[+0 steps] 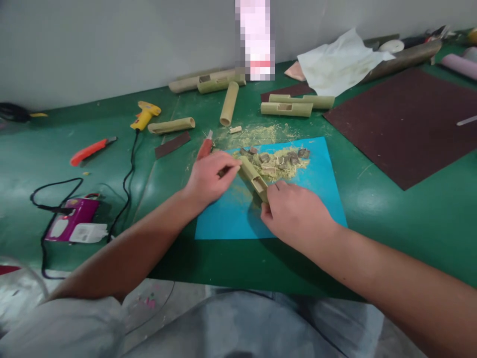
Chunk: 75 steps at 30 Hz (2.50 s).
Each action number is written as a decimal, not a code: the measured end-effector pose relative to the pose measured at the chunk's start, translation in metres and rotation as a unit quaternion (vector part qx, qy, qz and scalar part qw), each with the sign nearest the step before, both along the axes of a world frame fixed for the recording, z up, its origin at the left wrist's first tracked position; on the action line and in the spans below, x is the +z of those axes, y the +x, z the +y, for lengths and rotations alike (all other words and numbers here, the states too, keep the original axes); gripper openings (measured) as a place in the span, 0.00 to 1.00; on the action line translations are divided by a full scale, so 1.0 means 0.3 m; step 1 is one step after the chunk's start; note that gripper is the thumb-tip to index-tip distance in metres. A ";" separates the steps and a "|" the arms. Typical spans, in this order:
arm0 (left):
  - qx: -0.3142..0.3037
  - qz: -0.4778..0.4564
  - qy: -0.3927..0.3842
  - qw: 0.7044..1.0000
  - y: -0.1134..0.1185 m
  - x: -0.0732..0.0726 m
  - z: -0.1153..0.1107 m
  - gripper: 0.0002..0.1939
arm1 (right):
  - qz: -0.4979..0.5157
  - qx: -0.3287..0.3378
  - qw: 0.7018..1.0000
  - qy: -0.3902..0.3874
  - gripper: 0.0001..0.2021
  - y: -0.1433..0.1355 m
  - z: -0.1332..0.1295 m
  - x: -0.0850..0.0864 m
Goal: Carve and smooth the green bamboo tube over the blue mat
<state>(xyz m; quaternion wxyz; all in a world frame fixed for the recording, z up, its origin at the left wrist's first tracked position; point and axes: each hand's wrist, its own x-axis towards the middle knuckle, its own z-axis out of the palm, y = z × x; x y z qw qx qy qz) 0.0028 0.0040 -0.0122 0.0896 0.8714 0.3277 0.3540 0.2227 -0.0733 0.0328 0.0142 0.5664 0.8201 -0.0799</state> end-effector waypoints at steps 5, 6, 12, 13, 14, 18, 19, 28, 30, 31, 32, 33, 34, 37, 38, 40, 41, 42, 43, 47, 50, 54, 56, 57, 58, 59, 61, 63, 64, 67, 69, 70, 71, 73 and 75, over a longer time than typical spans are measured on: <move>-0.035 0.013 -0.020 0.999 -0.001 0.000 0.000 0.08 | 0.001 0.007 1.000 0.001 0.09 -0.001 0.003 -0.004; -0.026 0.009 -0.015 1.000 -0.002 0.001 0.000 0.08 | 0.002 0.007 1.000 0.002 0.09 -0.001 0.003 -0.005; -0.044 0.027 -0.025 0.998 -0.001 0.004 -0.007 0.08 | 0.002 0.007 1.000 0.001 0.09 -0.002 0.004 -0.002; -0.038 0.024 -0.024 0.999 -0.002 0.004 -0.005 0.08 | 0.002 0.005 1.000 0.001 0.09 -0.002 0.004 -0.001; -0.023 0.017 -0.018 0.999 -0.003 0.004 -0.003 0.08 | 0.001 0.002 1.000 0.000 0.09 -0.002 0.004 0.000; -0.016 0.024 -0.014 0.999 -0.007 0.002 -0.001 0.08 | -0.002 -0.001 1.000 -0.012 0.09 -0.002 0.005 0.002; -0.028 0.033 -0.021 0.999 -0.007 0.002 -0.003 0.08 | -0.002 0.002 1.000 -0.013 0.09 -0.002 0.005 0.002; -0.042 0.008 -0.016 0.999 -0.002 0.008 0.004 0.07 | 0.002 0.001 1.000 -0.023 0.09 -0.003 0.001 0.015; -0.027 -0.006 -0.006 1.000 -0.003 0.007 0.007 0.07 | 0.001 -0.006 1.000 -0.027 0.09 -0.002 0.001 0.013; -0.029 -0.003 -0.005 1.000 -0.003 0.007 0.007 0.07 | 0.000 -0.007 1.000 -0.028 0.09 -0.001 0.001 0.011; -0.038 0.006 -0.008 0.999 -0.003 0.007 0.006 0.07 | -0.001 -0.005 1.000 -0.027 0.09 0.000 0.001 0.009; -0.047 0.016 -0.015 0.999 -0.003 0.007 0.005 0.07 | -0.003 -0.003 1.000 -0.027 0.09 0.001 0.001 0.007; -0.048 0.021 -0.019 0.998 -0.002 0.008 0.004 0.08 | -0.003 -0.002 1.000 -0.025 0.09 0.001 0.001 0.005; -0.013 0.001 -0.003 1.000 0.001 0.011 0.002 0.08 | -0.002 -0.004 1.000 -0.025 0.10 0.003 0.000 0.001; -0.013 0.002 -0.002 1.000 0.002 0.011 0.002 0.08 | -0.001 -0.005 1.000 -0.024 0.10 0.004 0.000 0.000; -0.033 0.020 -0.013 0.999 0.003 0.010 0.000 0.08 | 0.004 -0.003 1.000 -0.018 0.10 0.004 0.001 -0.004; -0.038 0.027 -0.018 0.999 0.003 0.009 0.000 0.08 | 0.007 -0.002 1.000 -0.014 0.10 0.005 0.001 -0.006; -0.033 0.024 -0.016 0.999 0.003 0.008 0.000 0.08 | 0.010 -0.001 1.000 -0.010 0.10 0.004 0.001 -0.008; -0.020 0.017 -0.009 1.000 0.003 0.007 0.001 0.09 | 0.011 -0.002 1.000 -0.006 0.10 0.004 0.001 -0.009; -0.040 0.044 -0.004 0.998 0.002 0.006 -0.001 0.10 | 0.008 0.000 1.000 0.000 0.09 0.003 0.002 -0.009; -0.042 0.041 -0.005 0.998 -0.002 0.008 0.002 0.09 | 0.006 0.002 1.000 0.005 0.09 0.003 0.003 -0.007; -0.045 0.033 -0.002 0.998 -0.008 0.011 0.010 0.08 | 0.006 0.003 1.000 0.004 0.08 0.002 0.003 -0.004; -0.051 0.031 -0.008 0.998 -0.010 0.011 0.012 0.08 | 0.008 0.002 1.000 -0.001 0.08 0.001 0.003 -0.004; -0.039 0.023 -0.005 0.999 -0.010 0.011 0.011 0.08 | 0.009 0.000 1.000 -0.003 0.08 0.000 0.003 -0.004; -0.023 0.017 0.000 1.000 -0.010 0.011 0.011 0.08 | 0.009 -0.002 1.000 -0.005 0.09 0.000 0.003 -0.004; -0.017 0.018 0.005 1.000 -0.009 0.011 0.009 0.09 | 0.009 -0.003 1.000 -0.006 0.09 0.000 0.003 -0.004; -0.042 0.041 0.008 0.998 -0.006 0.010 0.004 0.10 | 0.008 -0.002 1.000 -0.008 0.09 0.001 0.004 -0.005; -0.059 0.055 0.008 0.997 -0.004 0.008 0.000 0.10 | 0.010 -0.002 1.000 -0.007 0.09 0.001 0.004 -0.005; -0.049 0.048 0.011 0.998 -0.003 0.006 -0.001 0.09 | 0.010 -0.003 1.000 -0.006 0.09 0.001 0.004 -0.005; -0.029 0.025 0.012 0.999 -0.005 0.002 0.003 0.09 | 0.005 -0.003 1.000 -0.007 0.09 0.000 0.003 -0.003; -0.051 0.035 -0.006 0.998 -0.007 0.001 0.006 0.08 | 0.005 0.000 1.000 -0.014 0.09 -0.001 0.003 -0.001; -0.049 0.034 -0.011 0.998 -0.007 0.001 0.007 0.08 | 0.006 0.000 1.000 -0.016 0.09 -0.001 0.003 -0.001; -0.037 0.028 -0.011 0.999 -0.008 0.002 0.007 0.08 | 0.008 -0.001 1.000 -0.013 0.09 -0.001 0.003 -0.001; -0.004 0.014 -0.007 1.000 -0.007 0.005 0.006 0.09 | 0.011 -0.003 1.000 -0.004 0.08 0.001 0.003 -0.003; -0.016 0.022 -0.020 0.999 -0.005 0.008 0.002 0.09 | 0.012 0.001 1.000 0.000 0.08 0.002 0.004 -0.006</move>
